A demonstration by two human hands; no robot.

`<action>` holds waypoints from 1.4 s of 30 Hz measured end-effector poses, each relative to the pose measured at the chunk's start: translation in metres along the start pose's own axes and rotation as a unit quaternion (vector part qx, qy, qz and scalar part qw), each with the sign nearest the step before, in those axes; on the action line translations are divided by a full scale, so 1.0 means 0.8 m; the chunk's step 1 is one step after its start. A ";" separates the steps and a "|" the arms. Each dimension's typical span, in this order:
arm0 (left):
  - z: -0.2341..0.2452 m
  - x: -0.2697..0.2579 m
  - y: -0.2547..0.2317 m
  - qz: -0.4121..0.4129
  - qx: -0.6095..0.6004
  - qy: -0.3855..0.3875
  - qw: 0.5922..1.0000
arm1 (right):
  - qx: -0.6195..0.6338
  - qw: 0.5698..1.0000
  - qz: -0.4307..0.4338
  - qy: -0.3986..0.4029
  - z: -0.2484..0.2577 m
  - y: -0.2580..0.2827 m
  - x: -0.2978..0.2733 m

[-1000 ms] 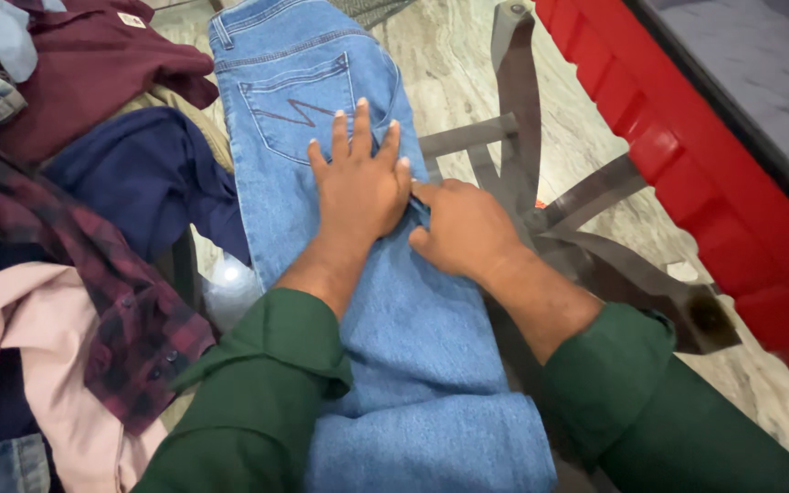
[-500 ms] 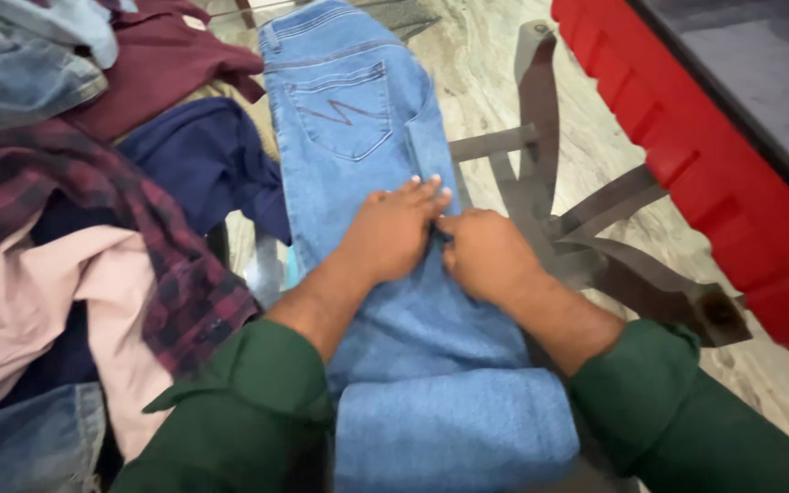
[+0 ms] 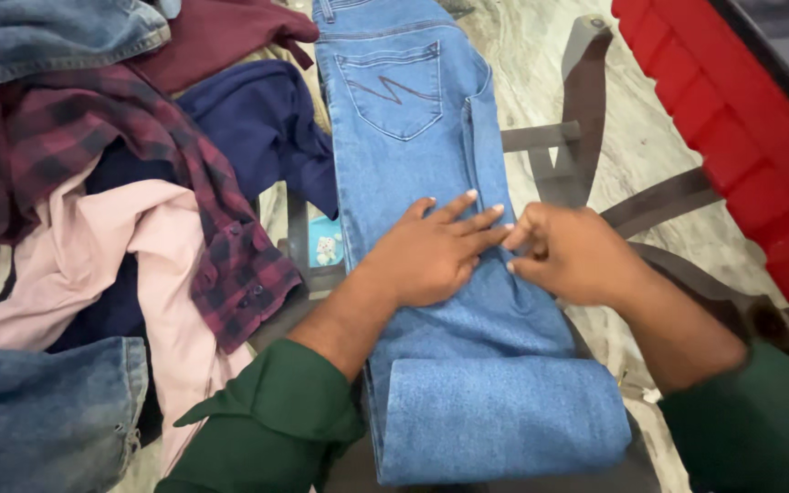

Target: The person folds a pair of light blue jeans on a glass table, smoothing the fabric and rolling them into a compact bundle. The person then places the folded jeans into a red suitcase. Finally, the person picks up a denim jacket from a pile of clothes and begins to unfold it.

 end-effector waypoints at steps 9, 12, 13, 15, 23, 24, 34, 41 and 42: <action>0.018 -0.004 -0.019 0.055 -0.023 0.085 0.995 | 0.063 0.994 -0.004 0.085 0.001 -0.003 -0.005; 0.020 -0.007 -0.028 0.038 0.002 0.083 0.996 | 0.043 0.998 0.016 0.048 -0.006 0.000 -0.002; 0.017 -0.010 -0.030 0.025 0.010 0.078 0.997 | 0.049 0.997 0.017 0.051 -0.008 0.001 -0.003; 0.014 -0.015 -0.030 -0.007 -0.001 0.103 0.995 | 0.060 0.997 0.024 0.053 -0.007 0.004 0.000; -0.002 -0.035 -0.035 -0.023 -0.025 0.021 0.999 | -0.039 0.997 0.040 0.045 0.000 0.011 -0.015; -0.003 -0.036 -0.035 -0.025 -0.026 0.011 0.999 | -0.045 0.996 0.052 0.063 0.005 0.007 -0.023; -0.011 -0.036 -0.030 -0.022 -0.025 0.009 0.999 | -0.045 0.959 0.202 0.193 -0.013 -0.022 -0.195; -0.011 -0.033 -0.033 -0.023 -0.030 0.006 0.999 | -0.078 0.962 0.250 0.079 -0.065 -0.005 -0.182; -0.012 -0.035 -0.033 -0.022 -0.028 -0.001 0.999 | -0.061 0.958 0.273 0.062 -0.061 -0.001 -0.175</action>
Point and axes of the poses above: each hand's wrist, its own x-axis towards the middle knuckle, its own z-axis out of the back of the hand, y = z × x, the point moved 1 cm from there along x, towards the middle knuckle, and after that the axes turned 15 degrees about y, right-handed, at the moved point
